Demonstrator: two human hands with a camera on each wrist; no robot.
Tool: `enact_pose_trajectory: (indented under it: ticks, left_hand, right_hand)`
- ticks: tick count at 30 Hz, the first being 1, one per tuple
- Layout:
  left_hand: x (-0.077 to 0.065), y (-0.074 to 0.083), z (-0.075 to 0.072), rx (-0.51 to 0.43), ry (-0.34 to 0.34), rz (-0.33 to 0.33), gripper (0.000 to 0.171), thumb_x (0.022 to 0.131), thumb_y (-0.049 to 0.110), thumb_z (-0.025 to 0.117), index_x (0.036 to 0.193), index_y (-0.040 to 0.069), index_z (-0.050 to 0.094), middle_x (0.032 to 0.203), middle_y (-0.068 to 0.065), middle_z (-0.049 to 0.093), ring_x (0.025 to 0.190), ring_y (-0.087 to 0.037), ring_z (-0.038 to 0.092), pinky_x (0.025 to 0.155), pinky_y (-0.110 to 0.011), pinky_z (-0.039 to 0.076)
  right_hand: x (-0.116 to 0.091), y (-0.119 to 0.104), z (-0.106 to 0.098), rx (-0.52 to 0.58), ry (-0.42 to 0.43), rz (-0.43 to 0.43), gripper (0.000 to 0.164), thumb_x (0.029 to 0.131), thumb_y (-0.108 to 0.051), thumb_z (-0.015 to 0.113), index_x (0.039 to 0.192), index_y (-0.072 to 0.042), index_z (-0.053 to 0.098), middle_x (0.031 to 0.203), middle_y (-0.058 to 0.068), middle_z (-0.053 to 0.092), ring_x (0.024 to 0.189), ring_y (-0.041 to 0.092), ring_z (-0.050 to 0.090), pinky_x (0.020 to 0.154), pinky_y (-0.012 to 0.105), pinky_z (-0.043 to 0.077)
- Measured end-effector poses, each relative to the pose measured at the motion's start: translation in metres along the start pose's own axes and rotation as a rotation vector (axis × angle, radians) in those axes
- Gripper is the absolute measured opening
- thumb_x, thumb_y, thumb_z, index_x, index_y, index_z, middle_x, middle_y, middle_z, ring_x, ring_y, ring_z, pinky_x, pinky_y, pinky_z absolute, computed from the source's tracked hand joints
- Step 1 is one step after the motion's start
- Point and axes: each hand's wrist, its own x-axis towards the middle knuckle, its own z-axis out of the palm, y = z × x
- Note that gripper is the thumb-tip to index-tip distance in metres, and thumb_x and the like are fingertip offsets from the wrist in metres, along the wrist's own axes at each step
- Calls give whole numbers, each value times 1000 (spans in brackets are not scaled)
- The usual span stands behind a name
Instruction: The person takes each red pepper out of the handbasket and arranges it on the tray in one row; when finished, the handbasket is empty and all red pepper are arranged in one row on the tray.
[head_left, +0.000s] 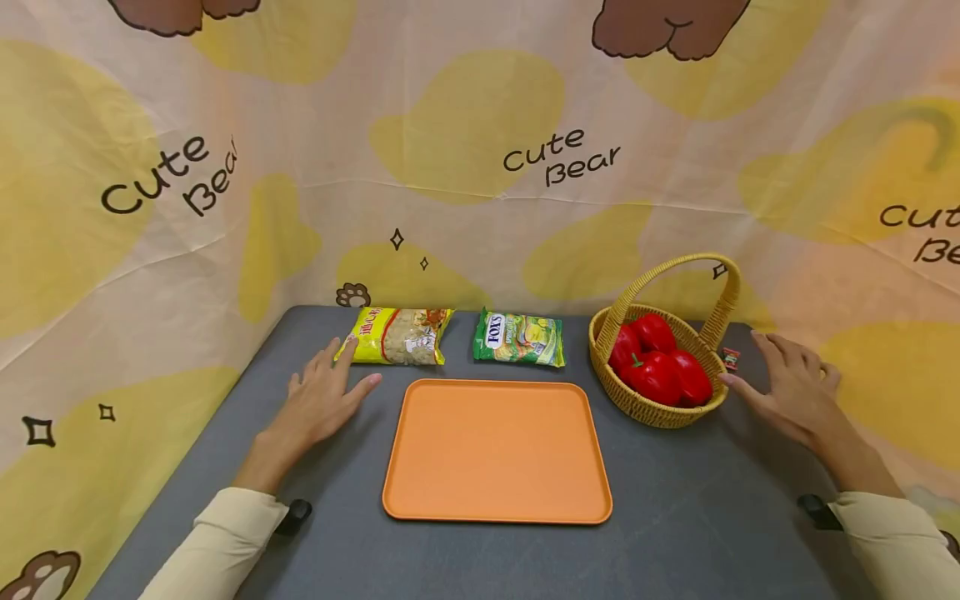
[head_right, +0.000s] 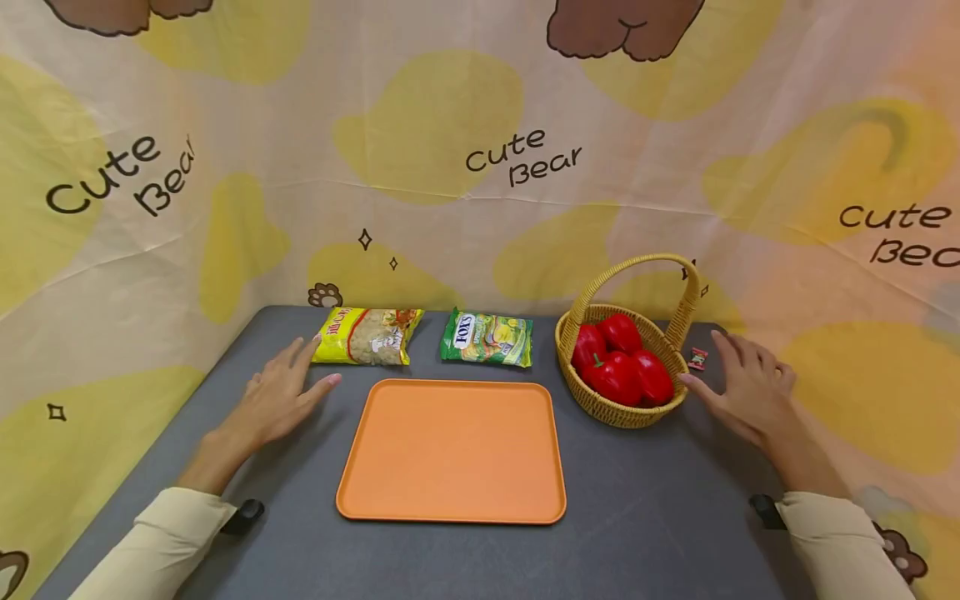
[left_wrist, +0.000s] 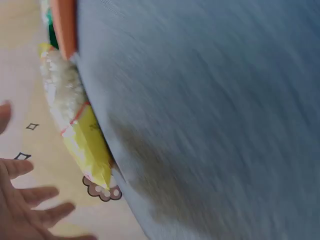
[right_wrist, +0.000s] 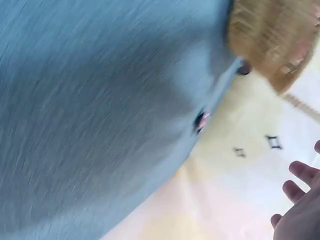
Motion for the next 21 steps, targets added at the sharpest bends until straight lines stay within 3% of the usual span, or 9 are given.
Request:
enact_pose_trajectory:
  ticks: [7,13,21]
  left_hand:
    - [5,10,7,-232,-32,58,71,107,35,60,162,-3,35,163,-31,39,150,-52,36,121,-70,30]
    - [8,21,19,-344,-111,15,69,107,37,61,162,2,39,160,-27,46,139,-50,54,114,-66,43]
    - [11,33,32,-428,-183,-15,70,107,35,62,162,0,37,157,-28,49,136,-47,58,112,-60,48]
  right_hand:
    - [5,-41,2,33,39,-34,95,95,-59,67,165,-7,30,151,39,40,132,64,32,94,81,22]
    - [9,-73,6,157,23,-59,94,93,-54,73,163,-5,34,151,38,43,133,61,32,100,80,16]
    - [17,-100,18,192,-53,-60,94,91,-57,75,159,-3,42,151,33,48,135,59,33,102,80,14]
